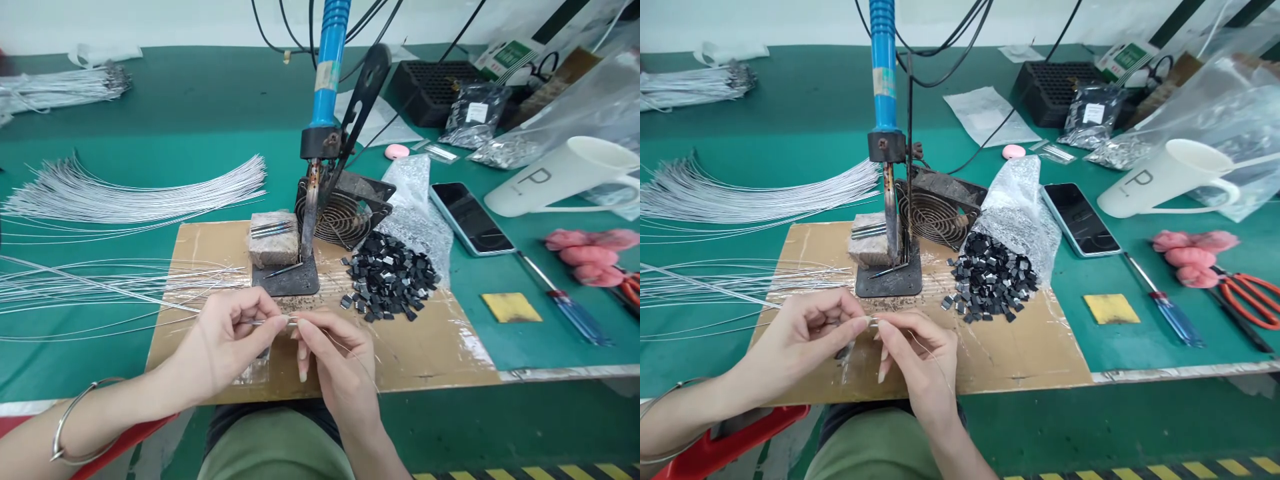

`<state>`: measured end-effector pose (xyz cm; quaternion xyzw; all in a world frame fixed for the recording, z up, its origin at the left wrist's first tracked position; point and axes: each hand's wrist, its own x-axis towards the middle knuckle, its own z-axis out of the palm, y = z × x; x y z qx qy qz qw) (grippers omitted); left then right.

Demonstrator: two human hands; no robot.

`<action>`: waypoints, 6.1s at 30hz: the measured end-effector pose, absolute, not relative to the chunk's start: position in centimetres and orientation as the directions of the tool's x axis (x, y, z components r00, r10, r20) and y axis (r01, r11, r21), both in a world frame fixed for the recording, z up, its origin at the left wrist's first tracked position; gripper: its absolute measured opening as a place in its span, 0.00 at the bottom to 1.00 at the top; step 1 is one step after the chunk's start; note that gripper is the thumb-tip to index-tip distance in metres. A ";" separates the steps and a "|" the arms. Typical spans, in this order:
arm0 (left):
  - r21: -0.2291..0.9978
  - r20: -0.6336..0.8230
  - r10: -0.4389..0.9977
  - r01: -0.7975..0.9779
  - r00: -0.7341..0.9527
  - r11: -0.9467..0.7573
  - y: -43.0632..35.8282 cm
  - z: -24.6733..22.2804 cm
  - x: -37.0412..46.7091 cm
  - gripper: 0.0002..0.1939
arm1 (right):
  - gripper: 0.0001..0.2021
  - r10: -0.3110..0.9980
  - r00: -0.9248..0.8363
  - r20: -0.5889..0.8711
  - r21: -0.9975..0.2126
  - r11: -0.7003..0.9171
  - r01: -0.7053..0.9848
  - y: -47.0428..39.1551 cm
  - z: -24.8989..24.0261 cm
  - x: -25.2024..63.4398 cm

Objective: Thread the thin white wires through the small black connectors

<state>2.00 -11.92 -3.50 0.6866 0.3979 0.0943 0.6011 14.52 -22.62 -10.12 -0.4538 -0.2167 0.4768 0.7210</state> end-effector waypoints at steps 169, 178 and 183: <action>0.870 0.025 0.778 0.369 0.628 -0.326 -13.6 -5.5 1.3 0.10 | 0.05 0.918 0.304 -0.253 -0.758 0.008 -0.652 -22.4 -9.6 15.7; 0.872 0.043 0.791 0.363 0.610 -0.327 -13.7 -5.4 1.4 0.10 | 0.07 0.897 0.351 -0.270 -0.736 0.043 -0.675 -22.0 -9.4 15.0; 0.872 0.070 0.794 0.350 0.604 -0.343 -13.9 -5.3 1.4 0.09 | 0.05 0.889 0.371 -0.267 -0.727 0.066 -0.683 -22.0 -9.2 14.7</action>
